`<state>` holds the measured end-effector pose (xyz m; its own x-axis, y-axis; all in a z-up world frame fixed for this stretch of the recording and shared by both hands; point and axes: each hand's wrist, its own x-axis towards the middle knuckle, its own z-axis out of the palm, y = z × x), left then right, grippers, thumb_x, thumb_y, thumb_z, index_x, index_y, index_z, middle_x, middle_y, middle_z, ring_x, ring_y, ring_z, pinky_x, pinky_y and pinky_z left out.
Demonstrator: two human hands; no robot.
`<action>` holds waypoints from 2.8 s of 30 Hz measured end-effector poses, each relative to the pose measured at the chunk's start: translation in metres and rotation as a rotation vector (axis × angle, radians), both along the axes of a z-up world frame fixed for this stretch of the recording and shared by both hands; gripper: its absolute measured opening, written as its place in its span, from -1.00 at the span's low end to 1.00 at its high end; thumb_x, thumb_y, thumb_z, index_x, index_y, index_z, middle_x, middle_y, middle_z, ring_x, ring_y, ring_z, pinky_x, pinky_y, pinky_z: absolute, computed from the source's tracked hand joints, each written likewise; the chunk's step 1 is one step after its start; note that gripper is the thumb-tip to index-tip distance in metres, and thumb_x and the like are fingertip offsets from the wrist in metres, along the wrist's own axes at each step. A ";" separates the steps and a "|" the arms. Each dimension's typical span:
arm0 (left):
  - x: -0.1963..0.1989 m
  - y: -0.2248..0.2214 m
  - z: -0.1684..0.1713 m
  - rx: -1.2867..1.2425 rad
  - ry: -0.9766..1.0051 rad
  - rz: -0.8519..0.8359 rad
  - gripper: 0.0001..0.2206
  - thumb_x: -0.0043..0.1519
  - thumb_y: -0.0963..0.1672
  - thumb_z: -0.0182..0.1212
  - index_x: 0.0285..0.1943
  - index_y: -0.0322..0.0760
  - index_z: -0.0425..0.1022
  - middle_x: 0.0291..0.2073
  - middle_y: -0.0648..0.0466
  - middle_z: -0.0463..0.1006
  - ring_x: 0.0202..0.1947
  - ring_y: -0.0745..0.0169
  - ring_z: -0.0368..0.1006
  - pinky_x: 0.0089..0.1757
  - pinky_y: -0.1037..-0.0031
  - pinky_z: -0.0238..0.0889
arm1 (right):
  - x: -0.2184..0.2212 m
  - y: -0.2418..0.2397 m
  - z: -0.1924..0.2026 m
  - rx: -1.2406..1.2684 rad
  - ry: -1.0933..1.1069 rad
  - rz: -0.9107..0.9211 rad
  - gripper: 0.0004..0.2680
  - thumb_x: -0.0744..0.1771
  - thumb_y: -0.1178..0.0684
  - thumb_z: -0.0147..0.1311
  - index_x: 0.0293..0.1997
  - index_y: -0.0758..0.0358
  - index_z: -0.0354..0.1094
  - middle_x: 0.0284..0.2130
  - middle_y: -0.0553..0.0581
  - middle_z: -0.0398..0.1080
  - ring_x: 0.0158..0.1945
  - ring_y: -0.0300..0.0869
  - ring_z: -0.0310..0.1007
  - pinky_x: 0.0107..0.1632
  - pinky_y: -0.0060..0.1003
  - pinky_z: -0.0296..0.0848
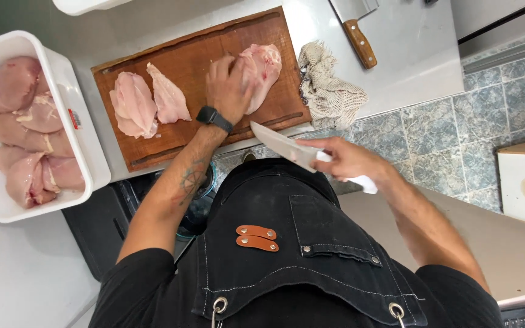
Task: Trimming and slicing raw chicken breasts on a wooden cutting board using various knives and a cleaver.
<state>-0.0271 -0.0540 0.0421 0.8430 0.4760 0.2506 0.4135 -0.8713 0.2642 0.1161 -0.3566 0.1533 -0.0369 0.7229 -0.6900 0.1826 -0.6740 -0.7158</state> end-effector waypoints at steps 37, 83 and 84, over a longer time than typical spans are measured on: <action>-0.048 0.058 0.022 -1.034 -0.664 0.600 -0.90 0.27 -0.16 0.42 -0.09 -0.23 0.72 -0.30 0.10 0.76 -0.30 0.33 0.68 -0.37 0.43 0.73 | -0.034 0.043 0.041 0.105 -0.461 0.222 -0.47 0.41 0.12 0.01 0.66 0.11 -0.01 -0.59 0.19 0.59 -0.75 -0.16 0.32 -0.63 -0.25 0.36; 0.004 -0.015 -0.048 0.064 0.202 -0.317 0.16 0.29 0.47 -0.53 0.76 -0.48 -0.37 0.73 -0.30 -0.34 0.76 -0.27 -0.40 0.64 0.04 -0.47 | 0.008 0.111 -0.071 0.538 -0.559 -0.381 -0.50 0.44 0.13 0.01 0.62 0.27 -0.06 0.20 0.46 0.50 -0.79 -0.39 0.13 -0.77 -0.47 0.37; 0.003 -0.015 -0.047 0.067 0.200 -0.314 0.16 0.28 0.47 -0.54 0.76 -0.48 -0.35 0.73 -0.30 -0.33 0.76 -0.26 -0.39 0.64 0.05 -0.46 | 0.007 0.109 -0.072 0.556 -0.579 -0.365 -0.50 0.43 0.12 0.02 0.62 0.28 -0.03 0.35 0.49 0.37 -0.79 -0.42 0.07 -0.79 -0.50 0.25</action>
<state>-0.0239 -0.0692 -0.0053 0.9807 0.1749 0.0877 0.1612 -0.9764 0.1437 0.1230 -0.2477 0.0817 0.5082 0.8581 -0.0738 0.4597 -0.3427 -0.8193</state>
